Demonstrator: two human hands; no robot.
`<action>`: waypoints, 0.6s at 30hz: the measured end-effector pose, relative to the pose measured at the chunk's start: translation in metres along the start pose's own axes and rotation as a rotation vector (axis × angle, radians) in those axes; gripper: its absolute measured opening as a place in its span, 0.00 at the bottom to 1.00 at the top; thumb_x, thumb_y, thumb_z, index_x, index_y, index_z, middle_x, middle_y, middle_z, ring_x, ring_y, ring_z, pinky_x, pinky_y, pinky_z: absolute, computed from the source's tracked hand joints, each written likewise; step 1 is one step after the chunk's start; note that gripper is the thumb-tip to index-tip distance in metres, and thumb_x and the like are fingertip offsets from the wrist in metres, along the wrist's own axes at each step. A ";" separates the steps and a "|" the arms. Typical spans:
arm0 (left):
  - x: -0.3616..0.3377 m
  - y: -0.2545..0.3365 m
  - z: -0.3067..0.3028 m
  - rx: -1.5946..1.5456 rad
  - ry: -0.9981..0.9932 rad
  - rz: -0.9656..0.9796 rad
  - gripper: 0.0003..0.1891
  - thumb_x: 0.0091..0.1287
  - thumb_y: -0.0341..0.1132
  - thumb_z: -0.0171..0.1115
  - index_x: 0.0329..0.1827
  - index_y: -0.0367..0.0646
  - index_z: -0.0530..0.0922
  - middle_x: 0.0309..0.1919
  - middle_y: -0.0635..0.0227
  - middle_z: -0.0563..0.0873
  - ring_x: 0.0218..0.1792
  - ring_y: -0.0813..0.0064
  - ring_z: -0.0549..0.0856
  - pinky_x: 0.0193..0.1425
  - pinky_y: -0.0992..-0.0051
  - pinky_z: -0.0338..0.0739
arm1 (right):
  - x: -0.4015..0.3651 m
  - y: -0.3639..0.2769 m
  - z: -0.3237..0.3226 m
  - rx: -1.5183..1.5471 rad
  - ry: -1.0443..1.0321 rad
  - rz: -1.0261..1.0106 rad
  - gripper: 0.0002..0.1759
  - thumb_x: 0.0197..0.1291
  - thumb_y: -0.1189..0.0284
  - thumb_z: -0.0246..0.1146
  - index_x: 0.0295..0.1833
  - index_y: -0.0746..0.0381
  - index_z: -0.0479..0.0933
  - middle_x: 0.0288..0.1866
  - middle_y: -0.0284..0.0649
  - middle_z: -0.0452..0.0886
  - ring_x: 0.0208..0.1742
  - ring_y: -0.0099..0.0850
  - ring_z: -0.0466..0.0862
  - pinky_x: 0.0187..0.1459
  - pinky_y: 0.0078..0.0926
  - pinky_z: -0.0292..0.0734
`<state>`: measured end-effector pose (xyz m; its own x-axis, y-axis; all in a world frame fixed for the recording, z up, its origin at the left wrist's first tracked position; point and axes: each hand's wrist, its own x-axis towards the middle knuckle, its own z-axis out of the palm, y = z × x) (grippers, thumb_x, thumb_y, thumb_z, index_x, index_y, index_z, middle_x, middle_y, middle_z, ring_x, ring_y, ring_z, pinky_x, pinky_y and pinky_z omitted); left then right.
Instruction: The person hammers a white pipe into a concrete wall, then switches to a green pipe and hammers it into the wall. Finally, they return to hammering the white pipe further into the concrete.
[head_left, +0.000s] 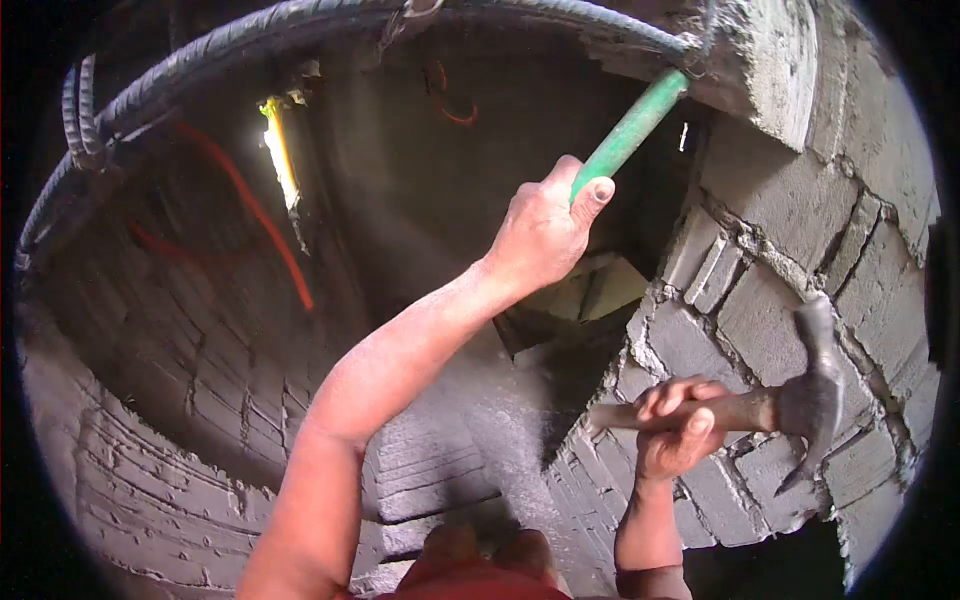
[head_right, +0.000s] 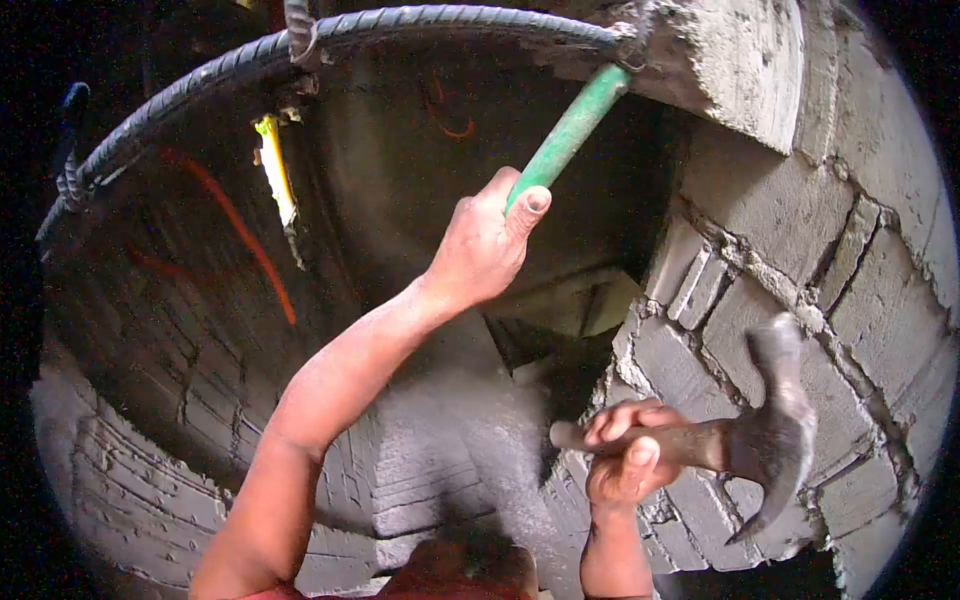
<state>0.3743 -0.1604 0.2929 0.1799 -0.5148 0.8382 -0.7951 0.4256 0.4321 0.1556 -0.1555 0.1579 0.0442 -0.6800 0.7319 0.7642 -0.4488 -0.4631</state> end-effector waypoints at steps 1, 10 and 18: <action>0.003 -0.004 -0.003 0.027 0.019 0.027 0.33 0.73 0.65 0.46 0.35 0.37 0.72 0.17 0.56 0.71 0.20 0.62 0.74 0.27 0.63 0.70 | 0.008 -0.003 0.007 -0.031 0.017 -0.081 0.22 0.69 0.55 0.61 0.52 0.60 0.63 0.31 0.40 0.70 0.25 0.29 0.73 0.28 0.30 0.77; 0.006 -0.007 -0.014 0.019 0.006 -0.041 0.31 0.72 0.64 0.51 0.33 0.38 0.71 0.18 0.50 0.74 0.23 0.46 0.80 0.27 0.60 0.72 | 0.038 0.018 0.029 0.104 -0.062 -0.207 0.25 0.69 0.45 0.56 0.55 0.53 0.63 0.33 0.39 0.68 0.26 0.32 0.72 0.28 0.32 0.76; 0.012 -0.066 -0.020 -0.012 -0.006 0.191 0.36 0.68 0.71 0.47 0.30 0.39 0.72 0.16 0.58 0.71 0.19 0.61 0.78 0.24 0.66 0.70 | 0.022 0.046 0.043 -0.142 -0.005 0.037 0.42 0.58 0.31 0.57 0.53 0.63 0.65 0.28 0.38 0.71 0.28 0.29 0.74 0.31 0.28 0.73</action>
<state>0.4410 -0.1801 0.2813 0.0234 -0.4280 0.9035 -0.8076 0.5246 0.2694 0.2193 -0.1654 0.1744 0.0746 -0.6948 0.7153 0.6635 -0.5009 -0.5557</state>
